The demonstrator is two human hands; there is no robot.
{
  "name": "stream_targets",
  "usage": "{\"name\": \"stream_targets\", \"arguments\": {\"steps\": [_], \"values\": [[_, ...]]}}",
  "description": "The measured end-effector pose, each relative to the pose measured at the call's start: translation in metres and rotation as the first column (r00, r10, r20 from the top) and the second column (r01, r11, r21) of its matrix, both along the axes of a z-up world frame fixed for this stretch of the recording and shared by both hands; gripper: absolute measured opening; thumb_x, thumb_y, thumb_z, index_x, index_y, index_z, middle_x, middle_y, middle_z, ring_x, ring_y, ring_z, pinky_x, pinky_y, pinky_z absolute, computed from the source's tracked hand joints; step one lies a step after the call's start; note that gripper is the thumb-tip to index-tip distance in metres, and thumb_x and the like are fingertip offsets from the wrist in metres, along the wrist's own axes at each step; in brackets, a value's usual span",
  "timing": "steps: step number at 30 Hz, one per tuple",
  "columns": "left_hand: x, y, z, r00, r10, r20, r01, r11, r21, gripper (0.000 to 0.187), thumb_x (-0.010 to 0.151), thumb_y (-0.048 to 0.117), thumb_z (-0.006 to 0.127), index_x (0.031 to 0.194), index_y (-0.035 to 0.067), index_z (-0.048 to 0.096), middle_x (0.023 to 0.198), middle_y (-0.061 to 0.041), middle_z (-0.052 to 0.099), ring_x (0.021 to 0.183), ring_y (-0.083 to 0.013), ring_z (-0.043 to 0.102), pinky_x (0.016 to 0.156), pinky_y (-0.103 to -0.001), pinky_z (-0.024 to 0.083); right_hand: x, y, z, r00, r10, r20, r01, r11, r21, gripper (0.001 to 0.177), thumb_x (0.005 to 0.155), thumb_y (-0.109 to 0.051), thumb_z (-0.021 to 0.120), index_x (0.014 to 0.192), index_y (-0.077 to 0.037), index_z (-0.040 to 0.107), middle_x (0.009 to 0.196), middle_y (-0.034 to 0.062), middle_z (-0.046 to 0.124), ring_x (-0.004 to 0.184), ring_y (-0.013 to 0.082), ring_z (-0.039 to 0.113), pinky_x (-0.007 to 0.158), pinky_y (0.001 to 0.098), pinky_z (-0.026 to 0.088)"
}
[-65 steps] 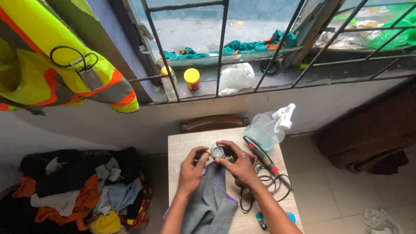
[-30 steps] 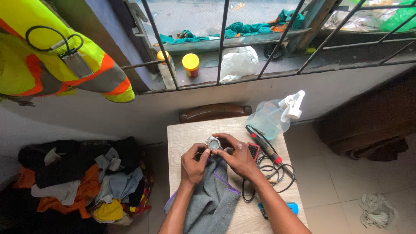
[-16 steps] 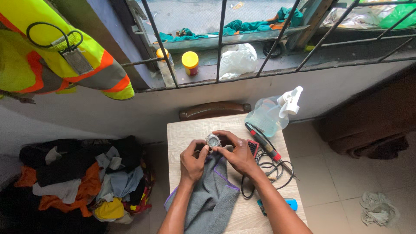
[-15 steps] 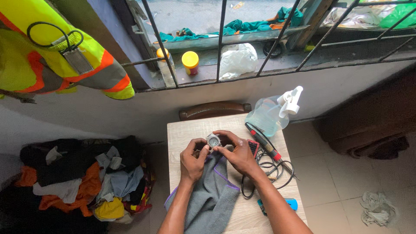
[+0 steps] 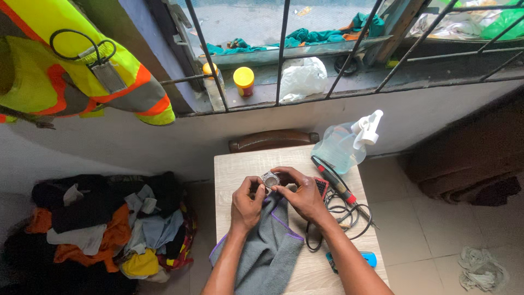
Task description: The person disassembles a wristwatch on a small table, removing the back casing and internal components by hand while using a cloth to hold the parts.
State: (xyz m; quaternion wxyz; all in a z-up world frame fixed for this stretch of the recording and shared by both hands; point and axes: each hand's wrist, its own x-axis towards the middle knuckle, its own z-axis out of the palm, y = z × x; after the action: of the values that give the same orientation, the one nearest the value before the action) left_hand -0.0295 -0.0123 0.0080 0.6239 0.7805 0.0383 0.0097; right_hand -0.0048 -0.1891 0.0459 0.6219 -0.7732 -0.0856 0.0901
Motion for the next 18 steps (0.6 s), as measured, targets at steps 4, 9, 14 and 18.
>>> {"name": "stream_targets", "arguments": {"steps": [4, 9, 14, 18], "values": [[0.000, -0.002, 0.001, 1.000, -0.006, -0.007, 0.006, 1.000, 0.008, 0.017, 0.097, 0.018, 0.062, 0.101, 0.002, 0.064, 0.069, -0.003, 0.063, 0.059, -0.0087, 0.055, 0.056, -0.027, 0.047, -0.001, -0.001, -0.003, 1.000, -0.001, -0.027, 0.002, 1.000, 0.022, 0.042, 0.087, -0.009, 0.076, 0.128, -0.007, 0.067, 0.107, 0.0046, 0.077, 0.099, 0.0112, 0.072, 0.082, 0.0292, 0.061], [0.000, -0.002, 0.000, 1.000, -0.004, -0.029, 0.005, 1.000, 0.021, 0.016, 0.097, 0.017, 0.061, 0.101, 0.002, 0.063, 0.069, -0.003, 0.062, 0.059, -0.0091, 0.055, 0.056, -0.027, 0.047, 0.000, -0.001, -0.009, 1.000, 0.002, -0.027, -0.001, 0.999, 0.039, 0.043, 0.086, -0.008, 0.076, 0.128, -0.006, 0.068, 0.111, 0.0056, 0.078, 0.103, 0.0123, 0.072, 0.086, 0.0297, 0.061], [0.001, -0.001, 0.000, 0.999, 0.005, 0.034, -0.004, 1.000, -0.022, 0.014, 0.096, 0.015, 0.063, 0.101, 0.003, 0.066, 0.076, -0.003, 0.070, 0.066, -0.0093, 0.065, 0.061, -0.025, 0.052, 0.000, -0.002, -0.012, 0.999, -0.010, -0.045, 0.012, 0.999, 0.045, 0.042, 0.087, -0.009, 0.076, 0.128, -0.005, 0.068, 0.113, 0.0062, 0.078, 0.106, 0.0133, 0.073, 0.089, 0.0300, 0.061], [0.002, 0.000, 0.002, 0.999, 0.010, 0.045, -0.008, 0.998, -0.059, 0.013, 0.093, 0.012, 0.065, 0.102, 0.002, 0.066, 0.079, -0.005, 0.072, 0.070, -0.0099, 0.069, 0.064, -0.026, 0.054, 0.001, -0.001, -0.012, 0.998, -0.028, -0.054, 0.031, 0.999, 0.043, 0.040, 0.087, -0.009, 0.076, 0.125, -0.004, 0.068, 0.112, 0.0069, 0.078, 0.105, 0.0138, 0.074, 0.089, 0.0304, 0.062]]}}
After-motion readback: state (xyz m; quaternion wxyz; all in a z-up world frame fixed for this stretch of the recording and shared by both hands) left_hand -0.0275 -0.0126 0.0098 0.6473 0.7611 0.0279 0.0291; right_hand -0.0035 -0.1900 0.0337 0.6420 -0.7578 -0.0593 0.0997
